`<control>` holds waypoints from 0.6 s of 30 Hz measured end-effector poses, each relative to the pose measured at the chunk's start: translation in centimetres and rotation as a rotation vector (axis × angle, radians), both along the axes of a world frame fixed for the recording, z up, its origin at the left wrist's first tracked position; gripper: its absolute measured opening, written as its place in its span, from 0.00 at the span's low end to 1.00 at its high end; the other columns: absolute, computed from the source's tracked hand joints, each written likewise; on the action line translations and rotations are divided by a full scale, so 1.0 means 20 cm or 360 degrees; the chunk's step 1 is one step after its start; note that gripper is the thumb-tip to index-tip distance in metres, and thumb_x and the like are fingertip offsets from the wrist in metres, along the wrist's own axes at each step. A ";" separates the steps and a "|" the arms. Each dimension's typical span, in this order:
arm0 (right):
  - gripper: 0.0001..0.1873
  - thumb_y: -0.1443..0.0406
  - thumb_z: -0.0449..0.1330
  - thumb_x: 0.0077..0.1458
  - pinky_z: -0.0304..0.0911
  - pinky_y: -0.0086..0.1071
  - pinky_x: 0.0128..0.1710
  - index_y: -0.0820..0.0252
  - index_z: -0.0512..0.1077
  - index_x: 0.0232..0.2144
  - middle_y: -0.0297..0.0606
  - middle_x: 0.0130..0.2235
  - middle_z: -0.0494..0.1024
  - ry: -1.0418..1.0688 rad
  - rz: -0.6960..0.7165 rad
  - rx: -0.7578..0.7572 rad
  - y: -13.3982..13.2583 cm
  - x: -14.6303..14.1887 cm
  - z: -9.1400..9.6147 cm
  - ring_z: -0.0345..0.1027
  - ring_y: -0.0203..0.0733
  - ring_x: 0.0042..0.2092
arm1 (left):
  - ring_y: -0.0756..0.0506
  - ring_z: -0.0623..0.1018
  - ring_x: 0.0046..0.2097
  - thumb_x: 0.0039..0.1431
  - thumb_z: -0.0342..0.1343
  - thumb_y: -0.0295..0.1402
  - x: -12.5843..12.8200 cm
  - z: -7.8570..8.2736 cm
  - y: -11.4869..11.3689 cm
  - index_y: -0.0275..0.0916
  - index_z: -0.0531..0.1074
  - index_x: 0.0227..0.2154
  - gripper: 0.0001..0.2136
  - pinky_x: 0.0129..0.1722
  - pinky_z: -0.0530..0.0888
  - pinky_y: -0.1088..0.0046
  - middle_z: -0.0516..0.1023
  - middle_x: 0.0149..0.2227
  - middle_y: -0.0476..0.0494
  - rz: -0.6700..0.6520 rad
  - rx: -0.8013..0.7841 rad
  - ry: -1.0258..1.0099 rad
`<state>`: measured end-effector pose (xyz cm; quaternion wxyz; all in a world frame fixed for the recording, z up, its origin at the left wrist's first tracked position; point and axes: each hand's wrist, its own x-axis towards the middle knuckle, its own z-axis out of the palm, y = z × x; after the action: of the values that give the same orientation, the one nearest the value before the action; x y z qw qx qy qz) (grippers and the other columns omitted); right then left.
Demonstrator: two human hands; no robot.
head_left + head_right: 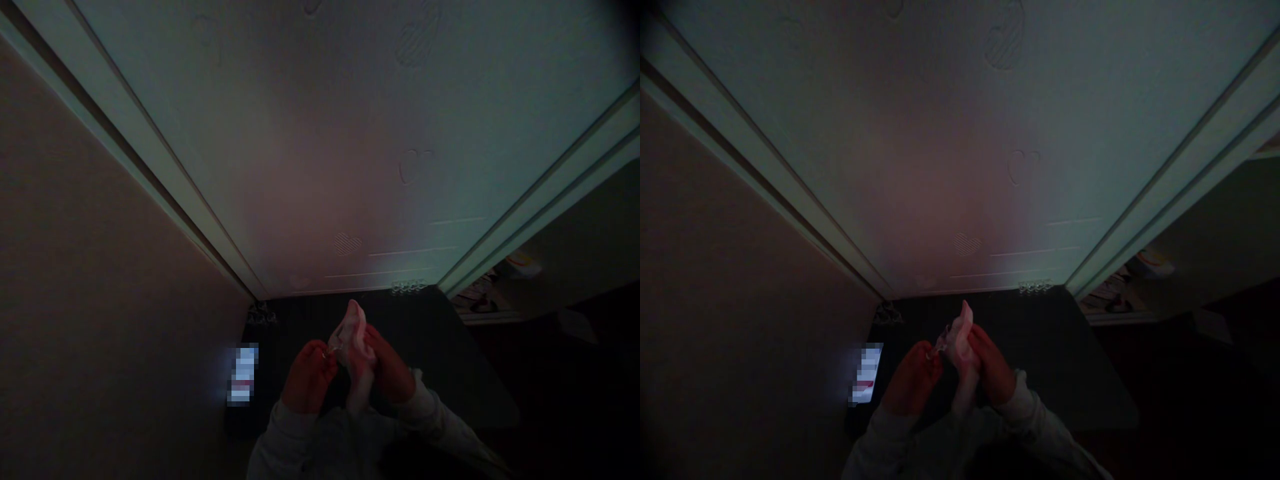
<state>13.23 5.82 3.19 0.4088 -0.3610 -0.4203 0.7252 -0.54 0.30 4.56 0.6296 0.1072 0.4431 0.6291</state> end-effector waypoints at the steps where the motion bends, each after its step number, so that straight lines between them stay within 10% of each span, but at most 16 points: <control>1: 0.24 0.50 0.58 0.47 0.63 0.39 0.44 0.58 0.68 0.42 0.41 0.42 0.76 0.0017 0.0007 -0.0003 -0.01 0.00 -0.01 0.68 0.48 0.44 | 0.53 0.73 0.27 0.31 0.69 0.42 0.01 0.00 0.00 0.36 0.70 0.24 0.20 0.29 0.70 0.78 0.73 0.24 0.52 -0.0002 -0.0014 -0.0022; 18: 0.23 0.54 0.63 0.44 0.64 0.37 0.38 0.63 0.68 0.40 0.43 0.38 0.76 -0.0447 0.0351 0.0490 -0.04 0.08 -0.01 0.69 0.46 0.38 | 0.51 0.71 0.24 0.35 0.68 0.41 0.01 -0.06 -0.07 0.33 0.76 0.27 0.18 0.26 0.66 0.76 0.76 0.22 0.47 -0.0271 -0.0080 0.0265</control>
<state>14.91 4.92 2.99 0.3148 -0.3439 -0.6155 0.6354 -0.33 -1.10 3.41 0.6441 0.1806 0.4988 0.5511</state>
